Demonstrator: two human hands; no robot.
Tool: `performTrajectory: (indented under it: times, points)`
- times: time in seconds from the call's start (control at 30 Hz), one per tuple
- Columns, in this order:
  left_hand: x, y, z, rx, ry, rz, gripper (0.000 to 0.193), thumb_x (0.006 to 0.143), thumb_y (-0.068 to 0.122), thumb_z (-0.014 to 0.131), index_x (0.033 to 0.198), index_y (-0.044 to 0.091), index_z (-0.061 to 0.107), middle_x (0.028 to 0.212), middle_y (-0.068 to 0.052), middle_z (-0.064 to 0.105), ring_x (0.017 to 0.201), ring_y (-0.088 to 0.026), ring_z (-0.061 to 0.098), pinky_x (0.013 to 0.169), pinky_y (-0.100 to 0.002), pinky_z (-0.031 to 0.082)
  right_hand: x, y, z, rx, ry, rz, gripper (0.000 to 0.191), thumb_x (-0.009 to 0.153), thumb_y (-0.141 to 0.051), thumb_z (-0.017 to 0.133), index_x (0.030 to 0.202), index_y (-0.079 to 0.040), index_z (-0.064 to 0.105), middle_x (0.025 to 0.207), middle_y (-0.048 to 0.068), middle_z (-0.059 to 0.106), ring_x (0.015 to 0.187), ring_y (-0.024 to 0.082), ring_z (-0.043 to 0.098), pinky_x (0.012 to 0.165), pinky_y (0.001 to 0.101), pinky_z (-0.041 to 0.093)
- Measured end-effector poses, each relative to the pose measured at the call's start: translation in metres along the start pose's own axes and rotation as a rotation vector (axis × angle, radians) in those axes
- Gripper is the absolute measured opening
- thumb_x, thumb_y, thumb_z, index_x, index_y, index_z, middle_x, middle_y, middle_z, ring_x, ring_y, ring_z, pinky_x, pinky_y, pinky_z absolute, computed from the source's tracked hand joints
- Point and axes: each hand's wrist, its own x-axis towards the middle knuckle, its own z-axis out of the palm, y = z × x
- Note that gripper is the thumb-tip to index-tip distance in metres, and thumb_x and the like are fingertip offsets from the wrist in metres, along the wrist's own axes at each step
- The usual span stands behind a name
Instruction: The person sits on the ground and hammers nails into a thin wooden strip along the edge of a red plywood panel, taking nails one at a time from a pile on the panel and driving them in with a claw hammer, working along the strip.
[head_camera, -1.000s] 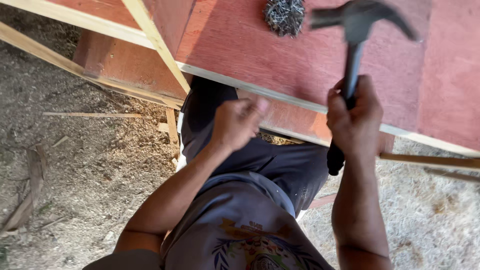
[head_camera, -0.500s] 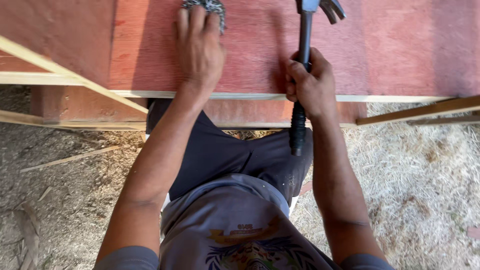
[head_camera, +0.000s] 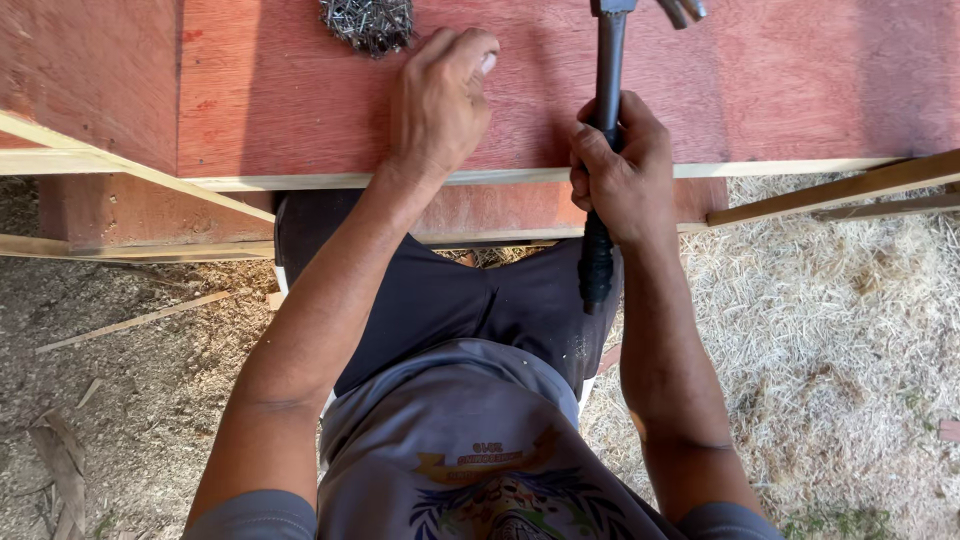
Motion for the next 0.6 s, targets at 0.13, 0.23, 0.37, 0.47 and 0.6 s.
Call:
performTrajectory:
  times: [0.13,0.23,0.37,0.47,0.6]
  points:
    - [0.006,0.011,0.009,-0.015,-0.122,-0.034,0.006,0.097,0.006,0.076,0.093,0.006,0.072,0.085,-0.008,0.070,0.075,-0.021,0.069,0.062,-0.035,0.058,-0.015,-0.005,-0.016,-0.009,0.056,0.007,0.007,0.104,-0.005,0.062,0.105,-0.005,0.055,0.070,0.000,0.054,0.053,0.007,0.051,0.044,0.0249,0.040]
    - [0.017,0.020,0.027,-0.054,-0.234,-0.108,0.013,0.095,0.010,0.077,0.086,0.005,0.069,0.082,-0.007,0.069,0.071,-0.019,0.070,0.057,-0.033,0.059,-0.025,-0.007,-0.027,-0.033,0.140,0.024,0.008,0.103,-0.006,0.063,0.105,-0.004,0.056,0.070,0.000,0.055,0.053,0.007,0.052,0.043,0.0246,0.040]
    - [0.024,0.034,0.044,-0.040,-0.162,0.003,0.017,0.090,0.011,0.080,0.087,0.004,0.065,0.082,-0.007,0.071,0.074,-0.021,0.072,0.060,-0.037,0.059,-0.038,-0.007,-0.044,-0.126,0.218,0.047,0.007,0.102,-0.005,0.063,0.106,-0.003,0.057,0.068,0.001,0.055,0.052,0.007,0.052,0.043,0.0250,0.041]
    - [0.027,0.048,0.048,-0.170,-0.213,-0.042,0.013,0.096,0.002,0.075,0.096,0.001,0.061,0.085,-0.009,0.071,0.078,-0.020,0.074,0.063,-0.035,0.060,-0.049,-0.004,-0.059,-0.173,0.245,0.048,0.009,0.101,-0.006,0.063,0.108,-0.003,0.058,0.068,0.001,0.056,0.052,0.007,0.052,0.044,0.0250,0.041]
    - [0.018,0.072,0.040,-0.397,-0.315,-0.124,0.010,0.100,-0.003,0.070,0.096,0.001,0.063,0.087,-0.007,0.074,0.080,-0.018,0.077,0.067,-0.034,0.061,-0.068,0.004,-0.082,-0.537,0.303,-0.118,0.014,0.103,-0.009,0.068,0.113,-0.003,0.061,0.072,0.001,0.059,0.060,0.010,0.057,0.052,0.0273,0.044]
